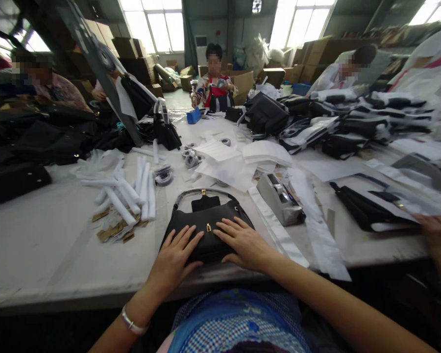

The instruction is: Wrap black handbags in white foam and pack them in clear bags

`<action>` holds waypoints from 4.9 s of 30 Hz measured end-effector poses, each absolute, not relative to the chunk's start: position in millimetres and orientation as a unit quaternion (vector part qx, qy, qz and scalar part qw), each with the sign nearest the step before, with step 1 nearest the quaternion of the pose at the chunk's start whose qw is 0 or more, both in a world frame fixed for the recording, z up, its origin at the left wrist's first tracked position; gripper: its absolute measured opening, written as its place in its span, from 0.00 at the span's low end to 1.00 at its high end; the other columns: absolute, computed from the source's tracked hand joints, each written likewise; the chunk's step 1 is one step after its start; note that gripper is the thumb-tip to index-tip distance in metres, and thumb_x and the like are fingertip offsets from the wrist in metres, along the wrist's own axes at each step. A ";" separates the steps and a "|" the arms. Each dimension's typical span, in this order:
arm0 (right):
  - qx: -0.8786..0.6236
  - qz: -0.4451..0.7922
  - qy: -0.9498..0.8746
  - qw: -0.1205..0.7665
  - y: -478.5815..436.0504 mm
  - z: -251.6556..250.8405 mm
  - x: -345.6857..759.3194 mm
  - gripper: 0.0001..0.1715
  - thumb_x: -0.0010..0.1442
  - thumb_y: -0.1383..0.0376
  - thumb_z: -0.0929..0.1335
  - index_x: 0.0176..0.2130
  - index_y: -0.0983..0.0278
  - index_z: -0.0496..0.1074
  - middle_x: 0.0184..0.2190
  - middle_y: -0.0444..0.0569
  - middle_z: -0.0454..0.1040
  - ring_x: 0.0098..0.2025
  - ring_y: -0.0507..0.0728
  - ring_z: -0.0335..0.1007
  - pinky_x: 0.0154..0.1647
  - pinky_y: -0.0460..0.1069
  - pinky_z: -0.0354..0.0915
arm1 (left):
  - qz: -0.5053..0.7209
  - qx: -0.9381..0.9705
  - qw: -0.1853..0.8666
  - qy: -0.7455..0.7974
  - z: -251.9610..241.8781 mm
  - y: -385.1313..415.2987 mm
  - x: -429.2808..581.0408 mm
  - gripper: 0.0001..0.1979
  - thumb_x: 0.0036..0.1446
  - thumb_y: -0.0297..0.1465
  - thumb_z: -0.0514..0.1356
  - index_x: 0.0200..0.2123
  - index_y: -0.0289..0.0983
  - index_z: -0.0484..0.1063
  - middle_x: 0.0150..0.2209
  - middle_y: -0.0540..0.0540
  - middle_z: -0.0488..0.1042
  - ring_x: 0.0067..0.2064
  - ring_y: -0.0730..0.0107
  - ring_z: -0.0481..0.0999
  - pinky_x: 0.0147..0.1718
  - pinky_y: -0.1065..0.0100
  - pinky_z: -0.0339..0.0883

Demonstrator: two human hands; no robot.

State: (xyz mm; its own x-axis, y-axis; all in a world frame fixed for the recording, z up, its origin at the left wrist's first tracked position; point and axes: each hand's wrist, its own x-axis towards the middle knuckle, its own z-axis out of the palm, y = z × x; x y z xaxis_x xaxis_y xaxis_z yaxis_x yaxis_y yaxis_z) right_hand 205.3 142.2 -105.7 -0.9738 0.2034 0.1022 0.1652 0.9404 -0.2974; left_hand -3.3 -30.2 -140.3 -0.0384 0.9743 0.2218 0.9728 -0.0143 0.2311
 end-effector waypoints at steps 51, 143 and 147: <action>-0.200 0.100 -0.971 0.080 214.8 -104.5 148.8 0.39 0.56 0.79 0.59 0.66 0.68 0.62 0.65 0.55 0.65 0.68 0.60 0.57 0.69 0.56 0.53 | 0.176 0.709 -0.143 0.668 -213.7 -14.3 24.5 0.32 0.61 0.32 0.59 0.66 0.54 0.58 0.66 0.43 0.65 0.66 0.50 0.64 0.61 0.47 0.59; -0.049 0.218 -0.968 0.117 166.7 -183.2 171.8 0.19 0.70 0.60 0.63 0.57 0.59 0.73 0.57 0.53 0.74 0.62 0.60 0.67 0.68 0.62 0.54 | 0.258 0.670 0.022 0.696 -195.5 10.5 3.4 0.19 0.68 0.33 0.52 0.58 0.41 0.71 0.61 0.43 0.71 0.64 0.57 0.67 0.63 0.51 0.62; -0.053 0.179 -0.981 0.062 166.1 -180.7 171.0 0.21 0.71 0.61 0.61 0.59 0.59 0.72 0.58 0.51 0.73 0.64 0.63 0.63 0.68 0.64 0.52 | 0.212 0.705 0.029 0.676 -190.3 7.0 1.5 0.21 0.67 0.35 0.53 0.60 0.37 0.69 0.63 0.39 0.68 0.66 0.54 0.64 0.64 0.49 0.59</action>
